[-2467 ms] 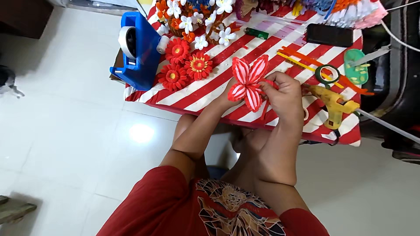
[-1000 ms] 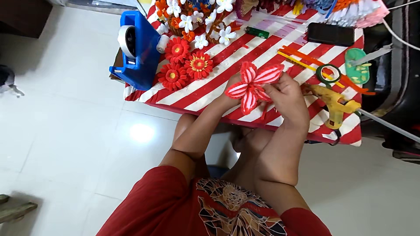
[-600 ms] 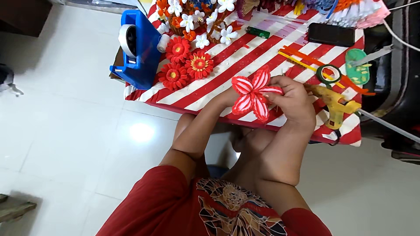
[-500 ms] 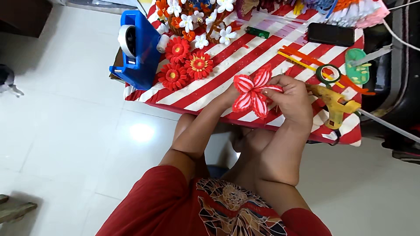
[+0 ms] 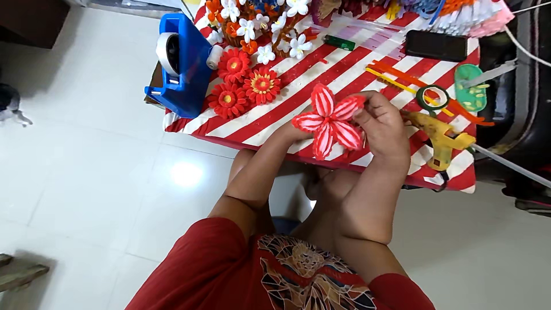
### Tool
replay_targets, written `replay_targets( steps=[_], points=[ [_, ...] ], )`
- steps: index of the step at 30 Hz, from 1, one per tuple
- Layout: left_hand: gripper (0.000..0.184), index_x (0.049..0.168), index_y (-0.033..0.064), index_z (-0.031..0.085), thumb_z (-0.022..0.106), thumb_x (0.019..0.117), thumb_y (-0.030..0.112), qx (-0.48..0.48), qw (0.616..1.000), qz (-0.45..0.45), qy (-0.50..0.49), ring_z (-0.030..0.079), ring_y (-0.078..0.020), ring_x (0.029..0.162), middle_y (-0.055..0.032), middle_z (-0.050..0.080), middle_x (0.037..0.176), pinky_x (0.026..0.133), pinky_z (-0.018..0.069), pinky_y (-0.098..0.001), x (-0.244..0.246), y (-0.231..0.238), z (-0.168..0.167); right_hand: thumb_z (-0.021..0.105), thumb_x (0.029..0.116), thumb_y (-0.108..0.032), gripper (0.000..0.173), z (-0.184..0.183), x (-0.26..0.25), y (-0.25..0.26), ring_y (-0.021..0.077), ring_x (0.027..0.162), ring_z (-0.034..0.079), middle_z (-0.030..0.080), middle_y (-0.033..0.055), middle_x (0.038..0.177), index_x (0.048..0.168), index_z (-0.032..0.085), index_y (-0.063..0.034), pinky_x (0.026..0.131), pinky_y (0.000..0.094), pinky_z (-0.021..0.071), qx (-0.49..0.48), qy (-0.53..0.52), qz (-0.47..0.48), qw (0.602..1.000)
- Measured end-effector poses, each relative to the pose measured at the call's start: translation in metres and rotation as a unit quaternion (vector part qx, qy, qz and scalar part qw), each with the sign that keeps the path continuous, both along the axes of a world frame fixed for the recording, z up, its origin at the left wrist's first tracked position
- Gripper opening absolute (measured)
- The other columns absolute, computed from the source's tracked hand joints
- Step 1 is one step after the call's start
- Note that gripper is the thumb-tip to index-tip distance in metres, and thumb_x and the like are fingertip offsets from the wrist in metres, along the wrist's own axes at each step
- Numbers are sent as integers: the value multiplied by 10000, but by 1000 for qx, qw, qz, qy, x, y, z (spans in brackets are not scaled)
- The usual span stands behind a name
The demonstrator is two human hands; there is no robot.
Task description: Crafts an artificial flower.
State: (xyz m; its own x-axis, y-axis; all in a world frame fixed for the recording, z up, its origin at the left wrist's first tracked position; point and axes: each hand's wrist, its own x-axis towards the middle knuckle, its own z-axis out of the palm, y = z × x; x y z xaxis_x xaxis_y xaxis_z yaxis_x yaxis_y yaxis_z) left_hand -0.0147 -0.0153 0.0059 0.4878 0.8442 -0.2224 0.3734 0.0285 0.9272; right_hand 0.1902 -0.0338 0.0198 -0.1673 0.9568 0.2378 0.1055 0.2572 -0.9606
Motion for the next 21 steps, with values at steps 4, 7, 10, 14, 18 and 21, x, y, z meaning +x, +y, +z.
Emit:
replay_targets(
  steps=[4, 7, 10, 14, 18, 21],
  points=[
    [339, 1174, -48, 649, 733, 848, -8, -48, 998, -41, -30, 628, -98, 944, -112, 685, 1046, 875, 512, -298, 0, 2, -5, 729, 840, -36, 280, 6, 0, -11, -26, 740, 655, 685, -54, 895, 1097, 641, -101, 659, 145, 566, -3, -65, -7, 998],
    [281, 1136, -44, 667, 716, 863, 5, -28, 997, -65, -9, 628, -119, 927, -118, 686, 1018, 859, 507, -318, 2, 4, 0, 729, 846, -22, 179, 6, -4, -11, -48, 674, 622, 667, -65, 812, 989, 656, -101, 607, 120, 530, 16, -87, -31, 996],
    [263, 1091, -19, 675, 728, 836, 16, -24, 996, -67, -49, 624, -74, 886, -68, 684, 971, 822, 509, -284, 3, 5, -4, 731, 855, 7, 134, 7, -10, -8, -70, 684, 609, 660, -70, 802, 932, 655, -72, 639, 98, 521, 31, -83, -53, 995],
    [314, 1142, -59, 670, 732, 840, -1, 76, 990, -40, -111, 643, -77, 958, -104, 704, 1027, 885, 508, -255, 14, 6, -5, 725, 867, -14, 83, 2, -13, 0, -53, 775, 624, 679, -27, 858, 925, 665, -13, 740, 135, 537, 57, -95, -109, 988],
    [171, 1141, 14, 554, 434, 1023, -20, 6, 927, 124, -354, 610, 11, 917, -4, 630, 964, 861, 516, -179, 38, 12, -17, 666, 929, -51, 106, 4, -18, 1, -55, 750, 616, 658, -41, 888, 1028, 634, -32, 692, 132, 531, 25, -80, -156, 984],
    [231, 1174, -120, 607, 529, 980, -21, 158, 932, 90, -313, 644, -133, 995, -170, 684, 1049, 900, 506, -255, 39, 20, -45, 555, 1009, -63, 147, 10, -15, -7, -45, 787, 627, 646, -52, 923, 1142, 612, -44, 736, 150, 548, -30, -51, -83, 995]
  ],
)
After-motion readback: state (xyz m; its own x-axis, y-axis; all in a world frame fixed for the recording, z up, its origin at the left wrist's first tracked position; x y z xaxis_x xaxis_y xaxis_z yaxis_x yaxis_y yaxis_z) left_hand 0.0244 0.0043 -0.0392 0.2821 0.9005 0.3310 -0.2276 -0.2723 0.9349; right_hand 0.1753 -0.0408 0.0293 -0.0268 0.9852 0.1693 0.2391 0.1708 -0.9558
